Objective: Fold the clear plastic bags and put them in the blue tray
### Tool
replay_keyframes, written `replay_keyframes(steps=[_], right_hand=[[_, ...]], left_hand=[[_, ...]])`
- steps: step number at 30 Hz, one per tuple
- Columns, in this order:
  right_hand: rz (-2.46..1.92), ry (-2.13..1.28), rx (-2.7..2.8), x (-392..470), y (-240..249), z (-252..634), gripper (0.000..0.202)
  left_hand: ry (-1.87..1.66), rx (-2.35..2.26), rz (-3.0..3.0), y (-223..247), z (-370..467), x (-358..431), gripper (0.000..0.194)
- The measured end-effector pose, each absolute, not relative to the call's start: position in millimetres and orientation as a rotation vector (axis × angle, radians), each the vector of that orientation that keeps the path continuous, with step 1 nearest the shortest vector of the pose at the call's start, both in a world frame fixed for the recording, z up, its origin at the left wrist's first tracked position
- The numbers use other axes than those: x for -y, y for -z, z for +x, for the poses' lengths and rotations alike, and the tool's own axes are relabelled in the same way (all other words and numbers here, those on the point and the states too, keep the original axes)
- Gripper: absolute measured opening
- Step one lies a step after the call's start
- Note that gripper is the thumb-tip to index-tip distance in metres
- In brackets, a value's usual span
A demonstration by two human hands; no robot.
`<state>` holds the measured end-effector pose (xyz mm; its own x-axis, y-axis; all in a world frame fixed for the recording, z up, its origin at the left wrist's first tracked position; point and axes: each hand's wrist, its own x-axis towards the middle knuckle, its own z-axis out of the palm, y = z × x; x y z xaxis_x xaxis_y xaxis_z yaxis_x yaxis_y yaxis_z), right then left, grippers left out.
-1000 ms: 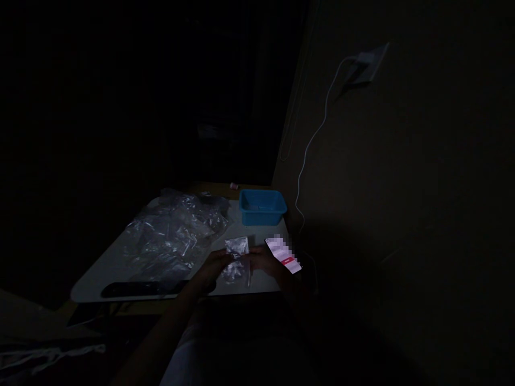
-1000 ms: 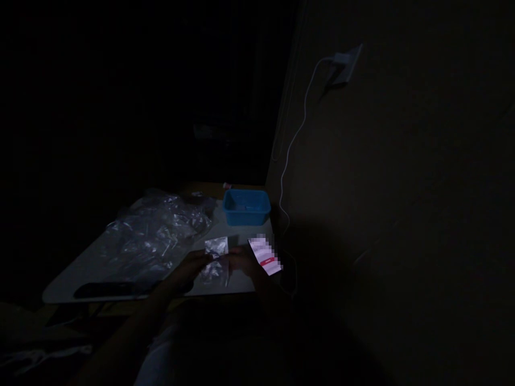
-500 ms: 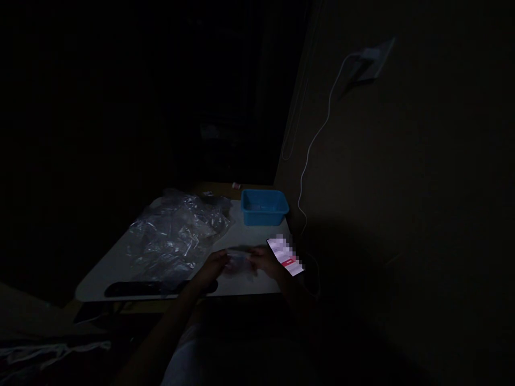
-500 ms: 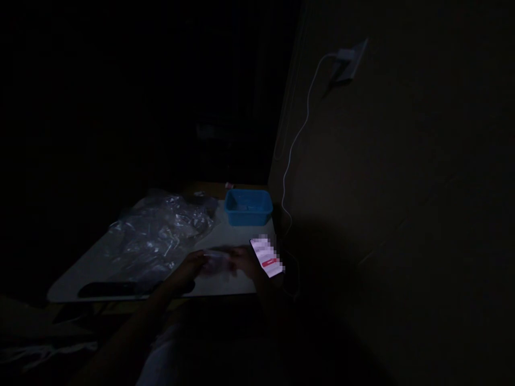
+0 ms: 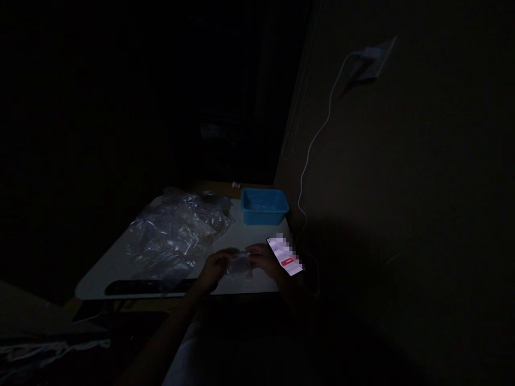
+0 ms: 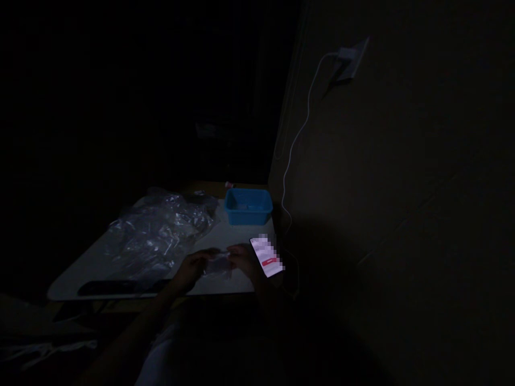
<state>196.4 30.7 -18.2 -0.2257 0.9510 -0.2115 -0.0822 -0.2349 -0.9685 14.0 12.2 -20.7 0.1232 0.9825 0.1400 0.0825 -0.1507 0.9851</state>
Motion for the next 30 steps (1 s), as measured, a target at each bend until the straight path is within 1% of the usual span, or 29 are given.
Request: replay_keyframes(steps=[2,4,9,12,15,19,25,30], right_hand=[[-1.200,-1.529,1.230,-30.4,19.1,194.9,0.029],[-1.212,-1.472,1.300,-30.0,18.9,193.6,0.028],[-1.245,-1.333,1.451,-27.6,14.0,189.7,0.026],[-1.332,-1.140,1.587,-23.3,7.3,189.7,0.029],[-1.429,-0.932,1.659,-15.3,-1.3,192.0,0.037],[-1.529,-0.499,1.981,-1.1,-4.6,188.4,0.045],[-1.417,-0.130,2.382,16.3,8.0,172.9,0.047],[-1.488,-0.084,2.461,22.3,8.5,173.8,0.054]], left_hand=[[-1.263,-1.089,1.480,16.6,12.4,-10.3,0.026],[-1.263,-1.123,1.647,13.3,11.5,-9.2,0.033],[-0.960,-1.219,2.269,15.7,19.3,-4.9,0.045],[-0.741,-1.327,2.494,23.4,25.6,-1.0,0.048],[-0.563,-1.432,2.605,28.7,26.9,1.6,0.048],[-0.446,-1.484,2.639,28.2,25.3,1.7,0.046],[-0.445,-1.483,2.661,27.5,23.5,1.6,0.044],[-0.602,-1.599,2.669,30.4,17.0,-0.9,0.043]])
